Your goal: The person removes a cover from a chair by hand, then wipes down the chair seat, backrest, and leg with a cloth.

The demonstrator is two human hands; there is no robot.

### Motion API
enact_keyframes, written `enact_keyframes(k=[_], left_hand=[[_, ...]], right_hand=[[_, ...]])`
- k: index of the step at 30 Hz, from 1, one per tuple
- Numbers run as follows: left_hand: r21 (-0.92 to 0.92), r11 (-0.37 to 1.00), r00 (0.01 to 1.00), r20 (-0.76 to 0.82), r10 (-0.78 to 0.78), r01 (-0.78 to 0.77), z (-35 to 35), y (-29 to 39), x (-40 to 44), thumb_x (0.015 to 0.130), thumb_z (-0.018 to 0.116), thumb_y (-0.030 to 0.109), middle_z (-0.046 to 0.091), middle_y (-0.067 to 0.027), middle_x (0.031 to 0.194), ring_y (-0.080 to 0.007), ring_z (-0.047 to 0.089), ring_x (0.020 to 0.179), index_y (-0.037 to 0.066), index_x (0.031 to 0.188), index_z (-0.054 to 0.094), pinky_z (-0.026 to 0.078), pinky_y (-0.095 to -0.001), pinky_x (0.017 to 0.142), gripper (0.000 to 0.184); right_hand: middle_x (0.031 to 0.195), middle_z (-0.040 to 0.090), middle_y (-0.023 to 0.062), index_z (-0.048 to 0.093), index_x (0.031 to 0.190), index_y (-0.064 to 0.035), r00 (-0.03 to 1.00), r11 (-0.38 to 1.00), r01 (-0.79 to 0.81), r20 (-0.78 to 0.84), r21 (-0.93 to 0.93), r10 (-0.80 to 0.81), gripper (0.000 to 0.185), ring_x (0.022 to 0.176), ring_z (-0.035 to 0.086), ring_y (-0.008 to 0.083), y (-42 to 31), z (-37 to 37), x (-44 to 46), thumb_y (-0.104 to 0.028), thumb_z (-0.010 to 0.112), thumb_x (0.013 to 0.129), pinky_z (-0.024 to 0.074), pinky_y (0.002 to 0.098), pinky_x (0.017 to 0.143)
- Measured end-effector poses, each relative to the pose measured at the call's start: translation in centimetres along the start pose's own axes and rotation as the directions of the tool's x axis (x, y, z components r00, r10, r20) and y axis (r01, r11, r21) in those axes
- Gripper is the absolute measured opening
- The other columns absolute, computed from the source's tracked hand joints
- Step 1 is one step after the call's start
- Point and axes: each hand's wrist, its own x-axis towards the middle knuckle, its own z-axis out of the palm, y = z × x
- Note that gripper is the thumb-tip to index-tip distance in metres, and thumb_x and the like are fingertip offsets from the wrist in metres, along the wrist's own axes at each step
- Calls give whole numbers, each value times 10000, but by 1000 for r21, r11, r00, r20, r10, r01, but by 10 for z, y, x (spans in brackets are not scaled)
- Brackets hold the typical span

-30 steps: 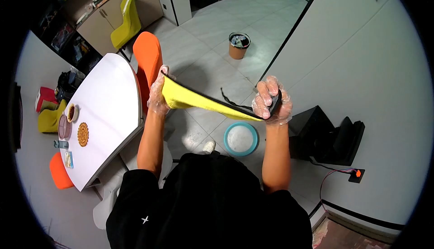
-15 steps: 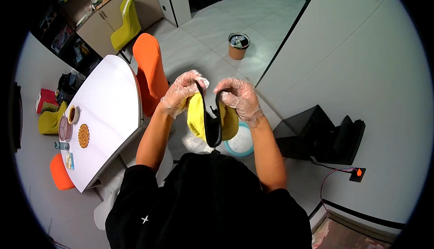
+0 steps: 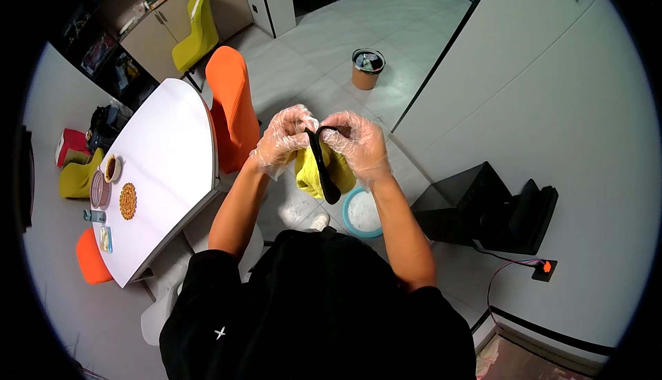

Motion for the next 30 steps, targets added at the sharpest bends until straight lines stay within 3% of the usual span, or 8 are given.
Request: enact_keyframes(k=[6, 10, 12, 16, 18, 21, 24, 30], left_hand=[[116, 992, 998, 28, -55, 51, -6, 1, -1, 766, 834, 32, 642, -27, 1020, -154, 619, 989, 87, 931, 630, 504, -307, 902, 268], [267, 951, 988, 43, 151, -157, 7, 4, 4, 762, 834, 42, 649, -62, 1049, -194, 607, 1039, 90, 905, 606, 490, -349, 952, 273], [299, 948, 993, 12, 114, -112, 8, 7, 2, 772, 828, 42, 646, -66, 1069, -198, 600, 1058, 93, 893, 584, 480, -356, 969, 277], [334, 942, 1000, 7, -14, 11, 0, 7, -1, 796, 807, 20, 632, -56, 1086, -185, 596, 1047, 95, 887, 554, 477, -345, 962, 279], [385, 923, 1000, -27, 10, 1, 3, 10, -1, 825, 792, 30, 623, -30, 1011, -144, 589, 980, 89, 901, 550, 482, -320, 902, 261], [347, 935, 986, -116, 121, -74, 1, 5, 2, 850, 777, 32, 603, -2, 953, -109, 589, 921, 88, 913, 545, 495, -291, 841, 247], [286, 952, 956, -233, 177, -107, -4, 4, 2, 859, 771, 29, 586, 11, 938, -99, 592, 906, 91, 924, 545, 508, -281, 816, 243], [275, 955, 927, -318, 198, -110, -2, 8, 1, 859, 765, 18, 575, 12, 954, -103, 593, 912, 89, 917, 539, 522, -293, 821, 244]], right_hand=[[972, 659, 8, 655, 1019, -63, 987, 988, -125, 89, -87, 133, 223, 938, 624, 115, -6, -12, 4, -88, 790, 844, 497, 278, 884], [1103, 604, 31, 587, 1115, -81, 996, 997, 0, 94, -81, 8, 410, 1061, 591, 148, 16, -26, 12, -153, 842, 802, 476, 318, 963], [1172, 576, 58, 543, 1172, -81, 997, 991, 41, 74, -124, -32, 486, 1105, 575, 169, 22, -30, 15, -160, 848, 803, 484, 323, 985], [1169, 562, 51, 545, 1183, -83, 999, 999, -43, 23, -32, 44, 467, 1123, 556, 159, 19, -23, 10, -143, 826, 815, 465, 325, 996], [1162, 557, 36, 550, 1193, -80, 997, 997, -81, 0, -4, 81, 443, 1085, 563, 138, 20, -21, 9, -119, 801, 830, 457, 324, 982], [1143, 570, 52, 596, 1161, -71, 999, 999, 21, -45, 26, -20, 358, 1070, 568, 133, 25, -19, 4, -106, 774, 853, 466, 315, 969], [1140, 599, 63, 660, 1086, -58, 989, 989, 141, 49, -35, -139, 255, 1069, 588, 151, 28, -22, -4, -110, 766, 861, 470, 315, 973], [1121, 648, 64, 689, 1055, -29, 989, 939, 53, 150, -340, -2, 271, 1050, 633, 182, 43, -23, -5, -150, 796, 838, 488, 320, 972]])
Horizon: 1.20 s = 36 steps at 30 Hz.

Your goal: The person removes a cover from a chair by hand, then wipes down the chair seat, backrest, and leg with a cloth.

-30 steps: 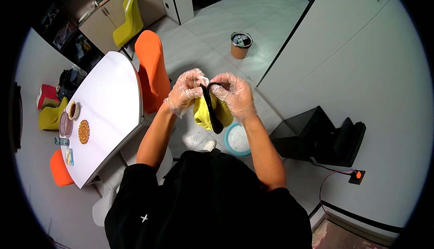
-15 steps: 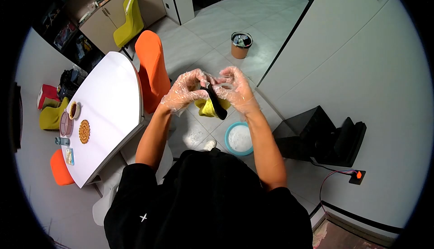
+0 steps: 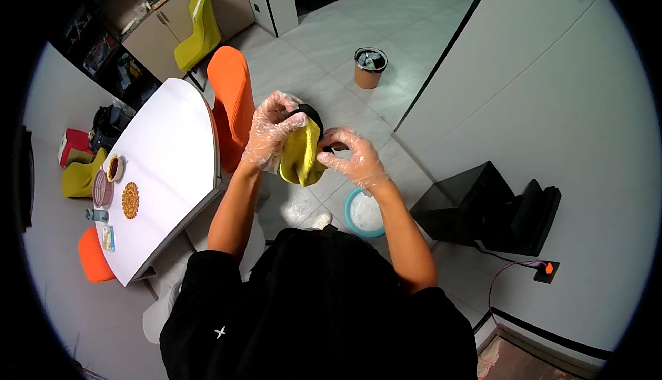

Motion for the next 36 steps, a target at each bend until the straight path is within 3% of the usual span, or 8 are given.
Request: enact_keyframes(k=[11, 17, 20, 24, 27, 30, 34, 36], left_hand=[[-98, 986, 979, -169, 114, -132, -14, -8, 9, 874, 745, -15, 598, -1, 947, -103, 598, 893, 95, 912, 532, 522, -276, 830, 243], [-87, 986, 976, -179, 125, -142, -25, -10, 10, 864, 750, -24, 583, 14, 968, -99, 589, 894, 100, 947, 551, 506, -263, 857, 248], [-13, 977, 943, -267, 200, -212, -23, -2, 11, 849, 748, -49, 564, 24, 974, -94, 581, 903, 79, 1110, 609, 496, -257, 872, 322], [311, 950, 996, -92, -2, 31, -60, 5, 6, 867, 744, -19, 553, 4, 982, -116, 584, 931, 26, 1432, 512, 492, -262, 910, 612], [565, 822, 991, -133, 9, 69, -61, 6, -3, 901, 724, 23, 594, -20, 1053, -154, 598, 968, -2, 1416, 519, 496, -304, 935, 555], [802, 597, 998, -52, 19, 30, -55, 3, -1, 925, 673, 71, 670, -153, 1110, -284, 643, 1081, 44, 1256, 656, 492, -389, 939, 332], [913, 388, 992, -110, -67, 128, -62, -8, 4, 932, 655, 156, 666, -177, 1069, -355, 627, 1037, 38, 1165, 669, 483, -428, 925, 262], [851, 508, 991, -120, -53, 131, -62, -8, -1, 938, 652, 171, 669, -172, 1064, -335, 630, 1021, 27, 1154, 653, 484, -423, 920, 260]], right_hand=[[918, 656, 42, 622, 964, -1, 986, 995, 51, -152, -91, -64, 200, 849, 632, 128, 35, -3, -8, -73, 760, 839, 527, 294, 803], [866, 658, 63, 659, 1046, 23, 980, 947, 197, 70, -255, -185, 223, 759, 634, 157, 34, -9, -9, -96, 709, 864, 517, 306, 736], [884, 678, 110, 671, 1070, 21, 991, 992, -85, 110, 92, 75, 260, 769, 665, 241, 59, -19, -16, -170, 677, 895, 518, 353, 704], [945, 683, 159, 698, 977, -21, 983, 781, -52, 106, -622, 150, 232, 852, 670, 321, 4, -46, -6, -233, 685, 885, 520, 416, 712], [938, 697, 160, 714, 1002, -40, 879, 475, 204, -54, -856, -475, 267, 825, 668, 330, -31, -53, 9, -265, 709, 858, 525, 443, 730], [953, 707, 164, 723, 1047, -51, 768, 329, 262, -10, -907, -640, 322, 838, 672, 349, -45, -42, 19, -299, 717, 842, 526, 466, 762], [1034, 719, 195, 714, 1104, -8, 982, 435, -114, -35, -893, 186, 453, 952, 684, 380, -42, -43, 19, -382, 717, 848, 532, 449, 837], [1015, 721, 205, 710, 1109, -4, 984, 553, -132, -42, -822, 173, 460, 944, 685, 379, -38, -46, 14, -381, 727, 845, 531, 442, 832]])
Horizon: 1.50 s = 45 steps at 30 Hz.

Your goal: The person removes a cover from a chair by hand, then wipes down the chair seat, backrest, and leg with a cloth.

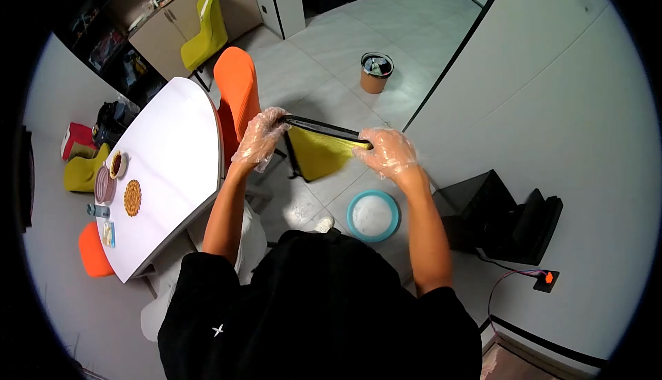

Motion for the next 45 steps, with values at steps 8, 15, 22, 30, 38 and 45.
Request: enact_keyframes(k=[8, 15, 22, 30, 38, 45], left_hand=[[-475, 879, 999, 41, -19, 36, -6, 3, 0, 1011, 568, 225, 555, -14, 904, -118, 491, 883, 35, 1067, 569, 418, -295, 842, 198], [-865, 405, 955, 261, -141, 296, -4, 50, 5, 1006, 577, 211, 605, 13, 939, -89, 569, 898, 92, 1047, 591, 466, -269, 843, 127], [-929, 212, 936, 249, -250, 304, 16, 11, 19, 992, 600, 252, 662, -28, 1066, -156, 638, 962, 42, 1123, 623, 519, -288, 867, 249], [-865, 181, 856, 494, 151, 467, 8, -34, 16, 835, 734, 556, 623, -82, 1326, -253, 571, 1264, 15, 1364, 543, 407, -424, 1116, 780], [-776, 464, 904, 375, -205, 427, -17, -56, 55, 971, 647, 122, 636, -71, 1262, -175, 599, 1169, 26, 1350, 525, 476, -349, 1033, 410], [-830, 289, 871, 402, -281, 476, -15, -88, 91, 946, 598, 42, 601, -94, 1308, -203, 615, 1159, 45, 1437, 444, 491, -350, 1034, 514]], right_hand=[[1004, 676, 91, 591, 1236, -35, 994, 641, 27, -89, 767, 64, 442, 939, 667, 217, 35, 43, 17, -197, 769, 865, 541, 335, 816], [1264, 640, 116, 563, 1349, 4, 981, -231, -134, 95, 964, -171, 579, 1165, 632, 240, 83, 110, 15, -142, 799, 841, 537, 378, 975], [1293, 654, 159, 564, 1346, 32, 956, -381, -290, 245, 878, -162, 471, 1145, 661, 274, 12, 93, 10, -193, 674, 947, 529, 398, 1003], [1293, 636, 211, 542, 1339, 40, 956, -530, -241, 293, 813, 14, 536, 1158, 639, 357, -1, 83, 56, -324, 621, 953, 501, 497, 1025], [1257, 660, 178, 559, 1328, 31, 951, -259, -293, 253, 920, -178, 476, 1161, 652, 281, -10, 96, 116, -116, 688, 894, 541, 422, 989], [1230, 670, 168, 547, 1337, 38, 842, -211, -538, 530, 816, -100, 493, 1103, 679, 271, 14, 109, 154, -111, 691, 890, 565, 400, 935]])
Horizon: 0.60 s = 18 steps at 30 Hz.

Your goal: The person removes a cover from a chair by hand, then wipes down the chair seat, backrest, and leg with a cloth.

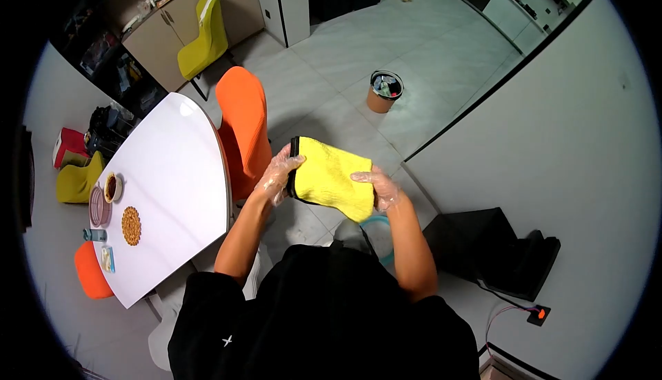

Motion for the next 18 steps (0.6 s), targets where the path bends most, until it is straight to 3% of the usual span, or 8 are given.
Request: enact_keyframes(k=[4, 7, 10, 11, 12, 14, 16, 18], left_hand=[[-59, 993, 993, 69, -94, 98, -2, 0, 38, 899, 546, -25, 598, -72, 1284, -200, 629, 1145, 71, 1456, 401, 501, -349, 1038, 584], [47, 985, 983, 77, -169, 166, -12, -1, 94, 916, 535, -11, 657, -47, 1160, -164, 646, 1085, 90, 1360, 514, 539, -307, 970, 456], [65, 997, 998, -42, -48, 51, -15, 26, 172, 932, 531, 8, 667, -56, 1131, -167, 659, 1027, 78, 1271, 569, 561, -307, 911, 348], [-48, 998, 998, -45, -46, 44, -2, 49, 186, 943, 533, 17, 673, -68, 1101, -176, 675, 962, 66, 1211, 581, 585, -311, 854, 277], [-40, 999, 986, -165, -23, 16, 16, 76, 198, 949, 535, 13, 674, -77, 1094, -186, 685, 932, 48, 1200, 576, 598, -321, 826, 257], [58, 995, 981, -167, 95, -86, 15, 108, 230, 911, 539, -6, 692, -60, 1015, -157, 691, 866, 42, 1136, 640, 603, -317, 755, 252], [3, 974, 973, 57, 224, -225, 20, 140, 245, 922, 535, 6, 694, -63, 1033, -150, 687, 855, 54, 1092, 670, 587, -290, 747, 223], [248, 891, 924, 67, 376, -380, 23, 165, 269, 890, 479, -16, 700, -59, 1024, -142, 677, 856, 23, 1108, 673, 559, -261, 793, 295]], right_hand=[[1190, 683, 171, 559, 1302, 47, 941, 981, -174, -279, 81, 190, 441, 1048, 694, 283, -8, -55, 47, -152, 654, 920, 571, 390, 914], [1202, 682, 173, 557, 1288, 50, 936, 977, -154, -296, 151, 193, 419, 1041, 702, 294, -33, -71, 82, -153, 628, 929, 571, 411, 927], [1210, 676, 166, 553, 1292, 45, 942, 982, -129, -294, 136, 164, 391, 1035, 700, 279, -92, -81, 132, -136, 599, 948, 573, 407, 923], [1217, 671, 155, 546, 1315, 27, 962, 996, 91, -260, 4, -87, 375, 1031, 696, 268, -111, -79, 148, -89, 577, 959, 573, 401, 926], [1213, 673, 140, 556, 1316, 6, 944, 974, 219, -239, -64, -228, 363, 1047, 687, 252, -133, -71, 154, -76, 572, 962, 568, 389, 926], [1203, 676, 109, 576, 1316, -34, 852, 863, 469, -161, -191, -498, 348, 1077, 667, 220, -184, -55, 169, -50, 562, 969, 558, 367, 925], [1195, 679, 87, 659, 1207, -49, 852, 846, 506, -50, -169, -520, 284, 1059, 664, 193, -224, -67, 177, -2, 576, 939, 556, 339, 900], [1165, 682, 72, 705, 1124, -58, 809, 793, 587, 102, -163, -579, 251, 1014, 668, 180, -255, -88, 197, 15, 574, 924, 554, 315, 887]])
